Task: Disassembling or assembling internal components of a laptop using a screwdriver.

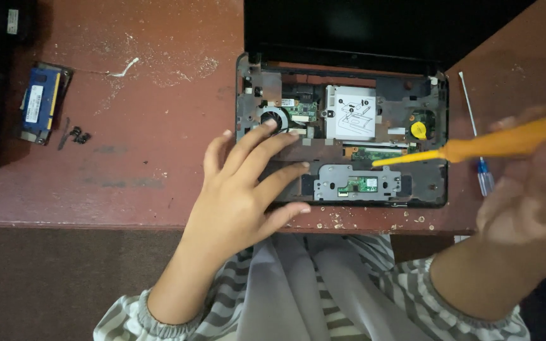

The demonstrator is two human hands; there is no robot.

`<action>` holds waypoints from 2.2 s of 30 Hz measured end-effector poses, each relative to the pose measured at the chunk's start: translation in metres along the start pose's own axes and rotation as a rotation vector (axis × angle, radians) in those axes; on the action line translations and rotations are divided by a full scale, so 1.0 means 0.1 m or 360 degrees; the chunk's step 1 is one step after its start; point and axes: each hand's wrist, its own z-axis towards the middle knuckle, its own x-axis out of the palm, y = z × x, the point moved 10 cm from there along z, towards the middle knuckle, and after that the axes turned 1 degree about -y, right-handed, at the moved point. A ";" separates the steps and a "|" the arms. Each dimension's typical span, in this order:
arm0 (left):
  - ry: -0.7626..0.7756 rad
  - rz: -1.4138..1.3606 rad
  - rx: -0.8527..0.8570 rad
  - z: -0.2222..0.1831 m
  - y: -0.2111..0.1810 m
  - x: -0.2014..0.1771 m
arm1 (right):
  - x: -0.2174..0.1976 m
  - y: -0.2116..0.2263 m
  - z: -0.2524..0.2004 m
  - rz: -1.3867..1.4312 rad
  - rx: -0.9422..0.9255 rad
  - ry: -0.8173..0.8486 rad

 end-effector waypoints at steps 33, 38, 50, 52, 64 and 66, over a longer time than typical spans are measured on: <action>-0.0127 0.0672 -0.0613 -0.80 1.06 -0.99 | 0.46 -0.34 -0.30 -0.2465 -0.0659 0.0878; -0.0073 0.0660 -0.0644 -0.79 1.09 -0.98 | 0.33 -0.22 -0.22 -0.2317 -0.0483 0.0549; -0.0239 0.0650 -0.0584 -0.82 1.00 -1.03 | -0.16 0.16 0.03 -0.2078 -0.0431 0.0599; -0.0277 0.0587 -0.0495 -0.67 0.81 -0.97 | 0.20 -0.17 -0.11 -0.2171 -0.0434 0.0835; -0.0038 -0.0078 0.0025 -0.14 0.04 -0.06 | 1.07 -1.15 -0.70 -0.2503 -0.0667 0.1370; -0.0031 -0.0096 0.0008 -0.14 0.06 -0.06 | 1.06 -1.18 -0.71 -0.2471 -0.0628 0.1351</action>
